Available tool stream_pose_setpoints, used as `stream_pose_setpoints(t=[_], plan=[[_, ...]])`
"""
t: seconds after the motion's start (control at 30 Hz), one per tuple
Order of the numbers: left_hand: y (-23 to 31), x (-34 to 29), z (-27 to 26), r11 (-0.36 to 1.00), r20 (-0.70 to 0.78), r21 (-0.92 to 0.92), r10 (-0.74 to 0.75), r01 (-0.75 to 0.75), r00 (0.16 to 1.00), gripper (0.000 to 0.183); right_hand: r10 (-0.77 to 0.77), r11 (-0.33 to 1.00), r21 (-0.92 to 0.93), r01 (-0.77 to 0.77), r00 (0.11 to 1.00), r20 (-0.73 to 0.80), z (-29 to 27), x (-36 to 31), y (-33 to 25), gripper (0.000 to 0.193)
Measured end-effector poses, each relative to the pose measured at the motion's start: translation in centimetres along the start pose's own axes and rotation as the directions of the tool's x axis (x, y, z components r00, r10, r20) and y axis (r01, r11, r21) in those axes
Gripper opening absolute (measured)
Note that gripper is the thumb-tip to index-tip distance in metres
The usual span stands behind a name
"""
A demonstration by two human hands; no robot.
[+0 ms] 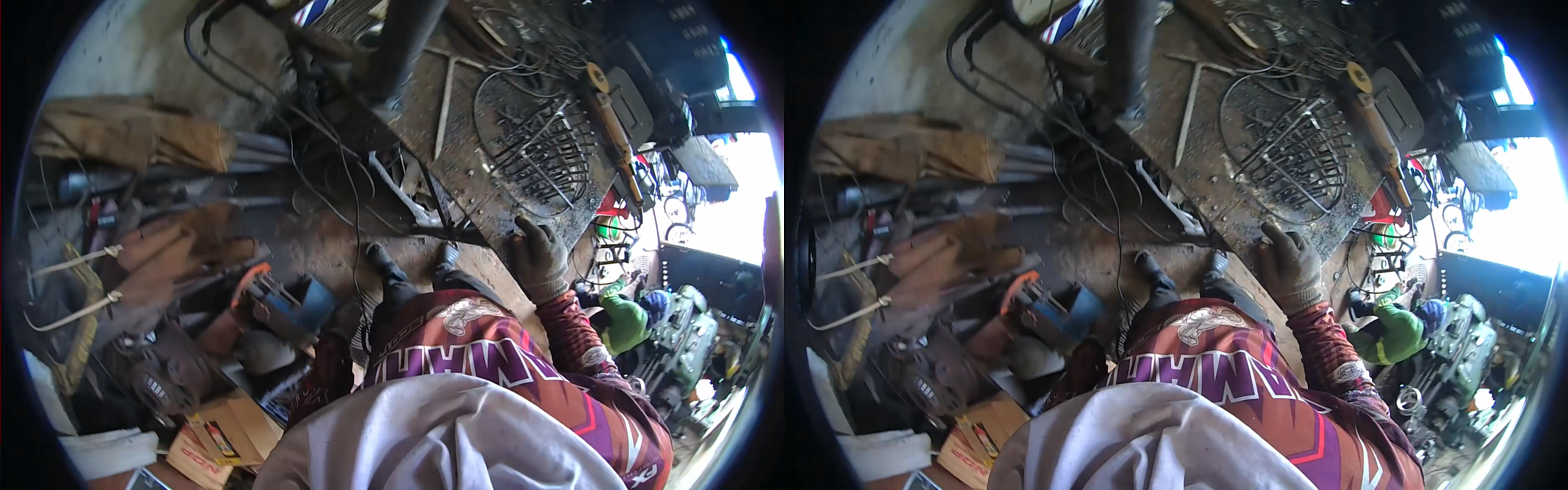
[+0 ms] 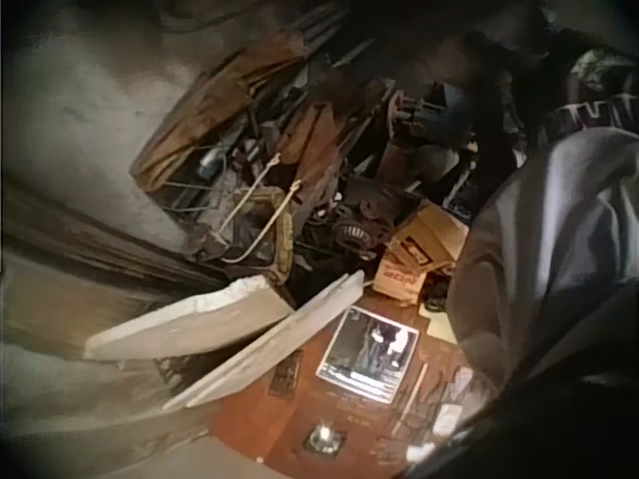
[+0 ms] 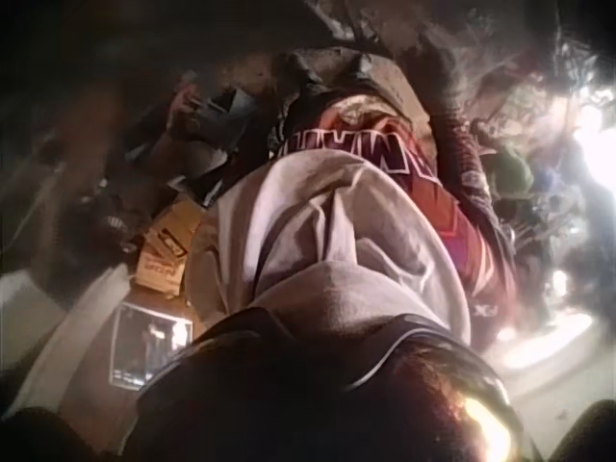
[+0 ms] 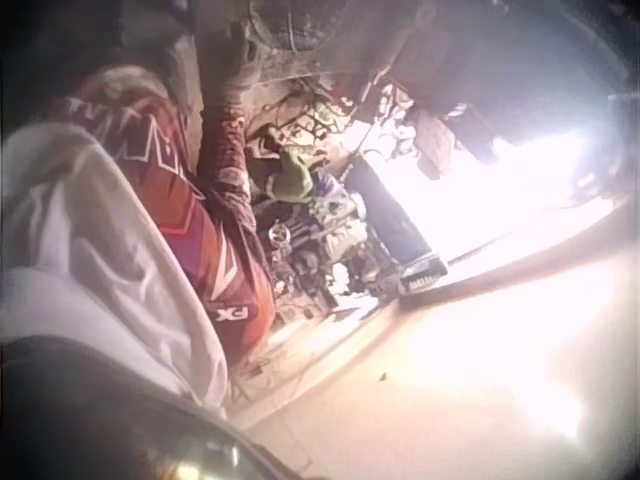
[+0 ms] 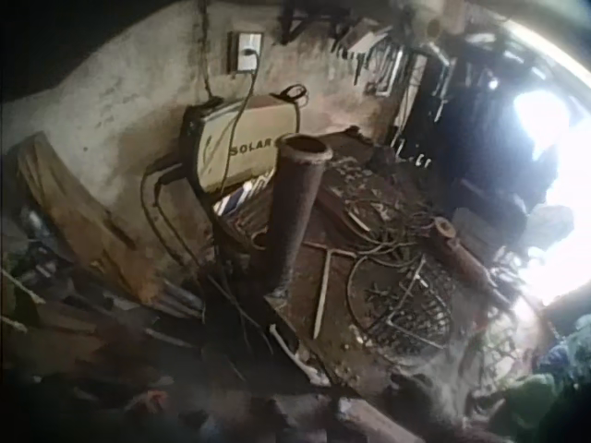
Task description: The person uses a piece of white chalk to mark positions on a curved metal frame and a small metal piece on a workbench.
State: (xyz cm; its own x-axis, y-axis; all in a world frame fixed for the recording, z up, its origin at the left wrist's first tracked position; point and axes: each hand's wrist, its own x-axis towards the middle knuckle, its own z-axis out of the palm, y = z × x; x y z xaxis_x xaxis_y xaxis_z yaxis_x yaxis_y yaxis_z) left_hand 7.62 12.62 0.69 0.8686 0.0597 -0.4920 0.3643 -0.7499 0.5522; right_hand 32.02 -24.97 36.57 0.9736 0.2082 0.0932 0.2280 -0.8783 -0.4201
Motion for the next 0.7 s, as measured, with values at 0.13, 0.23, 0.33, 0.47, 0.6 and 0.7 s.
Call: stream_pose_setpoints(t=[0.13,0.23,0.33,0.47,0.6,0.7], plan=[[-0.7,1.5,-4.1,0.901,0.336,-0.164,-0.331,0.401,0.882,0.042,-0.133,0.989,-0.079,0.124,0.984,-0.115,-0.4,0.0,0.4,0.038],[-1.6,3.0,-5.7,0.96,0.218,-0.207,-0.144,0.19,0.965,0.038,-0.181,0.982,-0.091,0.166,0.964,-0.193,-0.6,-0.1,0.6,0.039],[-8.1,5.7,-4.3,0.989,0.23,0.039,0.129,-0.142,0.965,0.036,-0.157,0.987,-0.066,0.145,0.963,-0.218,-0.7,0.0,0.5,0.038],[-6.3,6.9,-5.4,0.971,0.164,0.101,0.201,-0.219,0.966,0.036,-0.135,0.99,0.007,0.14,0.969,-0.207,0.2,0.0,0.8,0.037],[-3.8,8.1,-7.5,0.976,0.205,0.102,0.169,-0.193,0.964,0.039,-0.107,0.993,0.024,0.115,0.969,-0.222,-0.4,-0.2,1.0,0.035],[-2.6,8.4,-8.4,0.988,0.254,0.089,0.1,-0.126,0.962,0.039,-0.11,0.992,0.031,0.12,0.968,-0.225,-0.3,-0.1,0.9,0.034]])
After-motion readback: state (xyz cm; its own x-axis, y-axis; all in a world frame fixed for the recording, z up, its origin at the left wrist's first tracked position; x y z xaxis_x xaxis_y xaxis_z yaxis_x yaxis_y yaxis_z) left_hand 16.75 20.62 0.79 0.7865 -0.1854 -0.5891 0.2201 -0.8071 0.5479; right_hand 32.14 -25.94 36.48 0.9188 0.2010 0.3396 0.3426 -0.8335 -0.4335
